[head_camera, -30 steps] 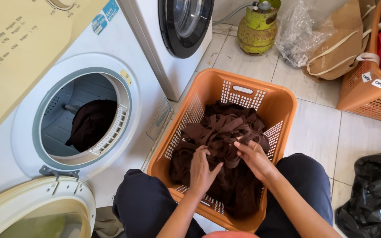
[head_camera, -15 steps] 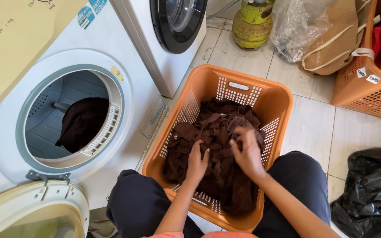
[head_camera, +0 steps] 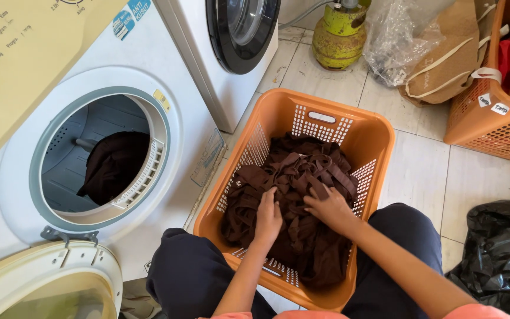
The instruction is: Sorting and untangling brown fabric items in a laundry basket
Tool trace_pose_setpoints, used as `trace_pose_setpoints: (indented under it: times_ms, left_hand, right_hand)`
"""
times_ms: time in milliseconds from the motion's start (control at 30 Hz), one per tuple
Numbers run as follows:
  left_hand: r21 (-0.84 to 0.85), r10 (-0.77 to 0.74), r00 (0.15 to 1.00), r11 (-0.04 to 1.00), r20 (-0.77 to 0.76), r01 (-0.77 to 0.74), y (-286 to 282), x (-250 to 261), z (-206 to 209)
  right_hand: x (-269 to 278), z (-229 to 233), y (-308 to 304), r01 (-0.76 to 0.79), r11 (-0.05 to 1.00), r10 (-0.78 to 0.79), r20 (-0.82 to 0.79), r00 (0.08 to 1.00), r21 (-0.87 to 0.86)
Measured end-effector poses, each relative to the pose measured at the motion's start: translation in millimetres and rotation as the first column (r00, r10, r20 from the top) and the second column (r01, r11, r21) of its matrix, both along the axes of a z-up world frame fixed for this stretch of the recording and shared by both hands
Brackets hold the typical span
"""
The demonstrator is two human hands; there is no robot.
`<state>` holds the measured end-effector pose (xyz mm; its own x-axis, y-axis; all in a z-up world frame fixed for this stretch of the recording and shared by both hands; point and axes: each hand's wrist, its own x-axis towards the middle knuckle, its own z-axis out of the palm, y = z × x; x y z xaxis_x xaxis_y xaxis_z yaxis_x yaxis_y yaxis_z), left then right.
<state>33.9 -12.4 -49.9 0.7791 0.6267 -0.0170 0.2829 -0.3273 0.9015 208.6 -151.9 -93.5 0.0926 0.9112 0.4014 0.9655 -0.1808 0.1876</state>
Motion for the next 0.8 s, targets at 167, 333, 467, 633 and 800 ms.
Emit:
trace_pose_setpoints:
  times_ms: [167,333,467,633,800]
  left_hand:
    - [0.004,0.136,0.981,0.99,0.141,-0.138,17.0,5.1,30.1]
    - [0.017,0.291,0.917,0.951,0.272,-0.307,41.3,-12.0,41.8]
    - [0.053,0.214,0.971,0.974,0.106,-0.221,39.3,-10.5,9.3]
    - [0.184,0.154,0.97,0.976,-0.189,-0.119,12.7,-14.0,14.8]
    - [0.611,0.025,0.993,0.786,0.115,-0.09,-0.6,2.1,5.9]
  right_hand:
    - [15.7,42.9,-22.0,0.008,0.999,0.025,-0.746,0.666,0.041]
    - [40.5,157.5,-39.2,0.36,0.928,-0.058,-0.916,0.397,0.097]
    - [57.0,141.8,-27.3,0.419,0.907,-0.079,-0.957,0.278,0.047]
    - [111.3,87.7,-11.7,0.72,0.683,0.254,-0.964,-0.075,0.124]
    - [150.7,88.4,-10.6,0.745,0.619,0.533,-0.83,-0.165,0.249]
